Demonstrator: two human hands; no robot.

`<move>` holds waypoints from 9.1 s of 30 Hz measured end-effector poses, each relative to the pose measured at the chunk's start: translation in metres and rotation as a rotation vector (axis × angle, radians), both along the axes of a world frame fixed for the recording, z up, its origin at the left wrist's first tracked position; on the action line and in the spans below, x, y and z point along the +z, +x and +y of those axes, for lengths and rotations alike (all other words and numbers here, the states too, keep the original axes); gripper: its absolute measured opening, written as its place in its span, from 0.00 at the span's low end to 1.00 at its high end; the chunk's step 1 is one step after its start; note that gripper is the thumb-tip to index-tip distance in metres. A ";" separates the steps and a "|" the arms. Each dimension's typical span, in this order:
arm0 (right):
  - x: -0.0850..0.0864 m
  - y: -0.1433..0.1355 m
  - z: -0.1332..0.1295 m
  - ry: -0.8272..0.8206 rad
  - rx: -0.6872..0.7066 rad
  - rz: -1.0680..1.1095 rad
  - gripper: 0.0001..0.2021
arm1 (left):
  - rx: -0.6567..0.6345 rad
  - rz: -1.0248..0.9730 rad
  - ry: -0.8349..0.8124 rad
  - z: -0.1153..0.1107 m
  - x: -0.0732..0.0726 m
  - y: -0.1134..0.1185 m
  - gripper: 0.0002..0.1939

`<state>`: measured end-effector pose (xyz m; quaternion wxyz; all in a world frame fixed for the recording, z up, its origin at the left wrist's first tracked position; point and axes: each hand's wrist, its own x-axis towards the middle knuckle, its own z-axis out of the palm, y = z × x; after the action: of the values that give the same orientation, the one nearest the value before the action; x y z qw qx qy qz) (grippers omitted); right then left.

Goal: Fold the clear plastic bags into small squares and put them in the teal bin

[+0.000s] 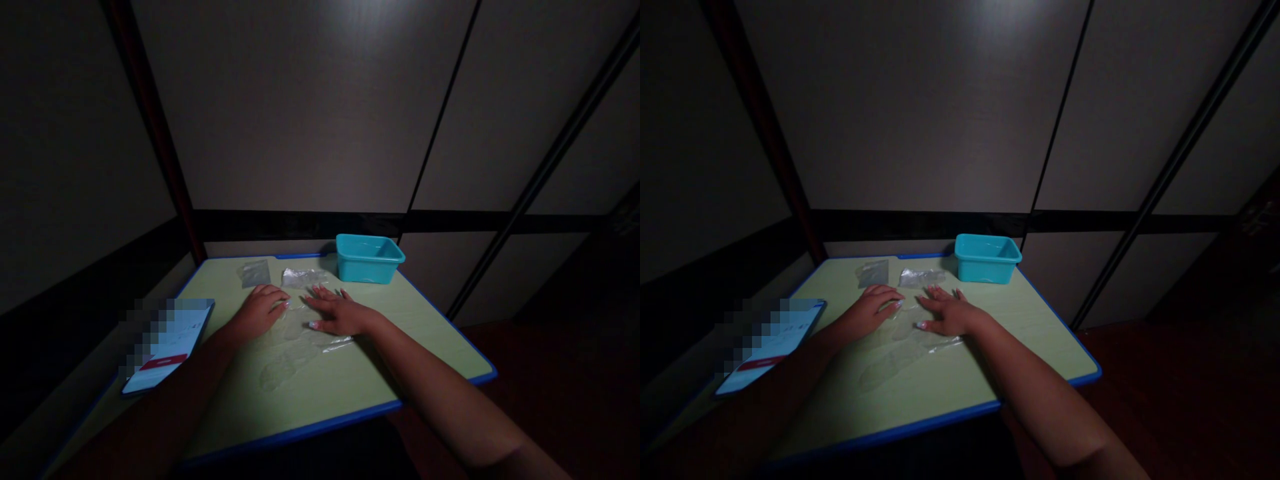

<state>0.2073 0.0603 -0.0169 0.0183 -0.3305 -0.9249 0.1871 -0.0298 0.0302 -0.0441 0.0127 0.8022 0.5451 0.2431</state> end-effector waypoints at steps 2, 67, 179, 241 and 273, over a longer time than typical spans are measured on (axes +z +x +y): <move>0.000 -0.002 -0.001 -0.024 0.041 -0.017 0.34 | -0.012 -0.007 -0.016 0.001 -0.001 0.000 0.11; 0.003 0.001 0.001 -0.023 0.052 -0.004 0.37 | 0.082 0.187 0.038 -0.025 0.015 0.026 0.27; -0.006 0.020 0.029 0.020 -0.251 -0.170 0.39 | -0.049 0.408 -0.401 -0.028 0.007 0.022 0.53; -0.008 0.017 0.024 -0.037 -0.252 -0.195 0.38 | 0.015 0.351 -0.446 -0.033 0.009 0.022 0.45; -0.004 0.003 0.012 0.073 -0.139 -0.073 0.40 | 0.099 0.355 -0.279 -0.023 0.004 0.027 0.36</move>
<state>0.2101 0.0724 -0.0213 0.0096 -0.3997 -0.9060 0.1394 -0.0029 0.0072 -0.0406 0.0154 0.7952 0.6057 0.0208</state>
